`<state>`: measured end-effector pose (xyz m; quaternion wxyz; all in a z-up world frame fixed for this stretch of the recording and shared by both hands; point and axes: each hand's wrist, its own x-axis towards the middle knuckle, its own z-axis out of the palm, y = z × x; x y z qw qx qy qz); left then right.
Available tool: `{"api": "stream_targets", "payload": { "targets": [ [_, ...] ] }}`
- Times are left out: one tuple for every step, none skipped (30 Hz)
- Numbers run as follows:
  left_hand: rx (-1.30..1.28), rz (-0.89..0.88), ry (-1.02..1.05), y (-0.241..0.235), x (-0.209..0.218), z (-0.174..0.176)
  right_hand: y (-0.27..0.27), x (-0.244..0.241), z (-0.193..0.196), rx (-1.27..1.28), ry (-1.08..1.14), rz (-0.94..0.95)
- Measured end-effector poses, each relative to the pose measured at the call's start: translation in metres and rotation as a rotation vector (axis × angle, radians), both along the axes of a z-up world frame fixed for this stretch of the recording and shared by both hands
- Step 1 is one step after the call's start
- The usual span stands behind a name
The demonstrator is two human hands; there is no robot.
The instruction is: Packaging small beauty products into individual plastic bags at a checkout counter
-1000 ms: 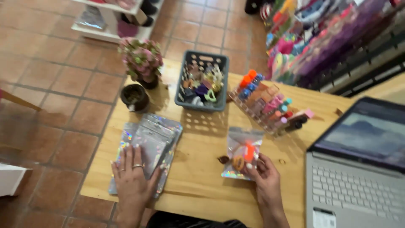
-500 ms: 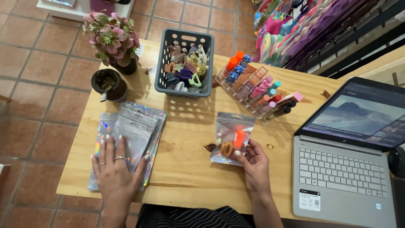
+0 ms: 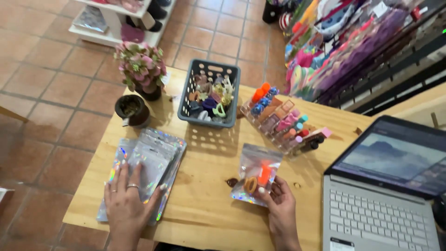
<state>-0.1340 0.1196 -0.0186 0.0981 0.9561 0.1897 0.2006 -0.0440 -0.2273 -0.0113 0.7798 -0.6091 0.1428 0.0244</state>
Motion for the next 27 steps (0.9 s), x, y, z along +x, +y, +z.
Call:
{"api": "stream_targets", "payload": {
  "targets": [
    [0.005,0.007,-0.009,0.001,0.0,0.001,-0.002,0.0,-0.004,0.005,-0.009,0.007],
    [0.008,0.007,-0.002,0.002,0.001,0.002,-0.004,0.001,-0.009,0.04,-0.011,-0.001],
    [0.01,0.007,0.009,0.001,0.0,0.003,-0.007,0.0,-0.013,0.073,-0.01,-0.009],
    [0.013,0.014,0.003,0.003,-0.001,0.002,-0.007,0.001,-0.015,0.077,-0.016,-0.002],
    [-0.001,0.002,0.022,0.005,-0.002,0.001,-0.008,0.001,-0.016,0.077,-0.012,-0.009],
    [-0.014,-0.01,0.041,0.006,-0.002,0.0,-0.009,0.001,-0.018,0.078,-0.008,-0.017],
    [-0.011,-0.01,0.039,0.007,-0.003,-0.003,-0.011,0.001,-0.018,0.081,-0.01,-0.017],
    [-0.036,0.007,0.05,0.009,-0.003,-0.007,-0.012,0.002,-0.018,0.091,-0.004,-0.011],
    [-0.061,0.021,0.064,0.01,-0.004,-0.011,-0.014,0.001,-0.019,0.101,0.003,-0.008],
    [-0.058,0.018,0.064,0.011,-0.003,-0.008,-0.016,0.001,-0.019,0.105,0.003,-0.012],
    [-0.05,0.013,0.114,0.011,-0.002,-0.005,-0.018,0.001,-0.019,0.089,0.003,-0.011],
    [-0.042,0.009,0.163,0.012,-0.002,-0.002,-0.02,0.001,-0.019,0.074,0.003,-0.01],
    [-0.039,0.009,0.162,0.012,-0.002,-0.003,-0.029,0.001,-0.026,0.078,0.002,-0.011],
    [-0.04,0.019,0.17,0.012,-0.003,-0.004,-0.037,0.0,-0.033,0.04,0.002,-0.007],
    [-0.043,0.03,0.177,0.012,-0.003,-0.006,-0.046,0.0,-0.039,0.002,0.0,-0.002],
    [-0.04,0.031,0.175,0.013,-0.003,-0.009,-0.053,-0.002,-0.036,0.004,-0.001,-0.001],
    [-0.027,0.031,0.156,0.013,-0.004,-0.012,-0.06,-0.003,-0.032,-0.13,0.05,0.006],
    [-0.014,0.032,0.137,0.014,-0.004,-0.016,-0.067,-0.004,-0.028,-0.266,0.101,0.014],
    [-0.013,0.037,0.134,0.014,-0.004,-0.015,-0.074,-0.007,-0.033,-0.265,0.098,0.018],
    [-0.051,0.029,0.115,0.013,-0.003,-0.014,-0.081,-0.009,-0.038,-0.347,0.061,-0.013],
    [-0.088,0.021,0.097,0.013,-0.004,-0.013,-0.088,-0.012,-0.043,-0.428,0.025,-0.044],
    [-0.087,0.027,0.095,0.012,-0.003,-0.005,-0.089,-0.013,-0.041,-0.427,0.023,-0.039],
    [-0.078,-0.007,0.016,0.011,-0.003,0.002,-0.09,-0.013,-0.04,-0.411,0.031,-0.084],
    [-0.067,-0.041,-0.063,0.01,-0.002,0.009,-0.09,-0.014,-0.04,-0.394,0.039,-0.129],
    [-0.066,-0.036,-0.063,0.009,-0.001,0.021,-0.089,-0.019,-0.032,-0.393,0.038,-0.123],
    [-0.058,-0.043,-0.179,0.007,0.0,0.032,-0.088,-0.024,-0.024,-0.618,-0.015,-0.099],
    [-0.05,-0.049,-0.295,0.006,0.0,0.043,-0.086,-0.028,-0.016,-0.842,-0.071,-0.073]
  ]
}}
